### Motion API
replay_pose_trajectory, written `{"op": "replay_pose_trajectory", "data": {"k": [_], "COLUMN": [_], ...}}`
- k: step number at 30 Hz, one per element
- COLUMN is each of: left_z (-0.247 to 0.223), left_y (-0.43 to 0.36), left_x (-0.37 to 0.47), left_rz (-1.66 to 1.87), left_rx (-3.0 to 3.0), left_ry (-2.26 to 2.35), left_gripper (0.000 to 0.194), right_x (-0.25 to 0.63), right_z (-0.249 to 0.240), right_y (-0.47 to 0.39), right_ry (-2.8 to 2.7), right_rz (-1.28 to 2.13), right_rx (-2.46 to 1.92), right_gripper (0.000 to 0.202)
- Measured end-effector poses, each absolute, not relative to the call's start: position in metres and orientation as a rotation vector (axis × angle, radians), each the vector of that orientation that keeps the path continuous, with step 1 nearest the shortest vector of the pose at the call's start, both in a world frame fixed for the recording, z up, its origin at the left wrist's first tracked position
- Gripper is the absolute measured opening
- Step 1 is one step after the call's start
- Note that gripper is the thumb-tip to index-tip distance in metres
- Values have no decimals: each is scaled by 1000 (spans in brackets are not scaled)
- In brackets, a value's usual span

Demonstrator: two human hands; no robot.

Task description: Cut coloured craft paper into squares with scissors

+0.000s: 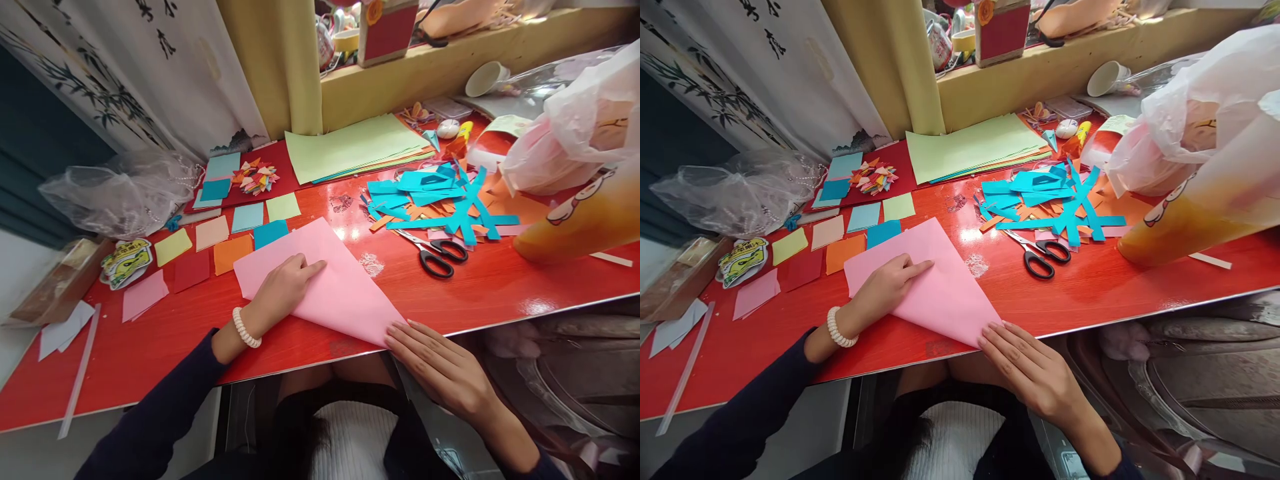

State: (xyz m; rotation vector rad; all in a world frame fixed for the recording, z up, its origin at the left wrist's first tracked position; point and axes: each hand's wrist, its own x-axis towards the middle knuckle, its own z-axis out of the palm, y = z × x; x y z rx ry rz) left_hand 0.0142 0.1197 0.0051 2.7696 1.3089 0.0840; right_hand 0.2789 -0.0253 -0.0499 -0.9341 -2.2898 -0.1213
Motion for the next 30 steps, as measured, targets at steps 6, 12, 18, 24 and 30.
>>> {"op": "replay_pose_trajectory", "data": {"k": [6, 12, 18, 24, 30], "left_z": [2, 2, 2, 3, 7], "left_y": [121, 122, 122, 123, 121], "left_x": [14, 14, 15, 15, 17], "left_rz": [125, 106, 93, 85, 19], "left_rx": [2747, 2729, 2735, 2763, 2840], "left_ry": [1264, 1260, 1264, 1254, 1298], "left_gripper": [44, 43, 43, 42, 39], "right_x": [279, 276, 274, 273, 274], "right_z": [-57, -58, -60, -60, -63], "right_y": [-25, -23, -24, -22, -24], "right_ry": [-2230, -2165, -2134, -2137, -2149], "right_rz": [-128, -162, -171, -185, -194], "right_rx": [-932, -922, -962, -941, -957], "right_gripper": [54, 43, 52, 54, 57]}}
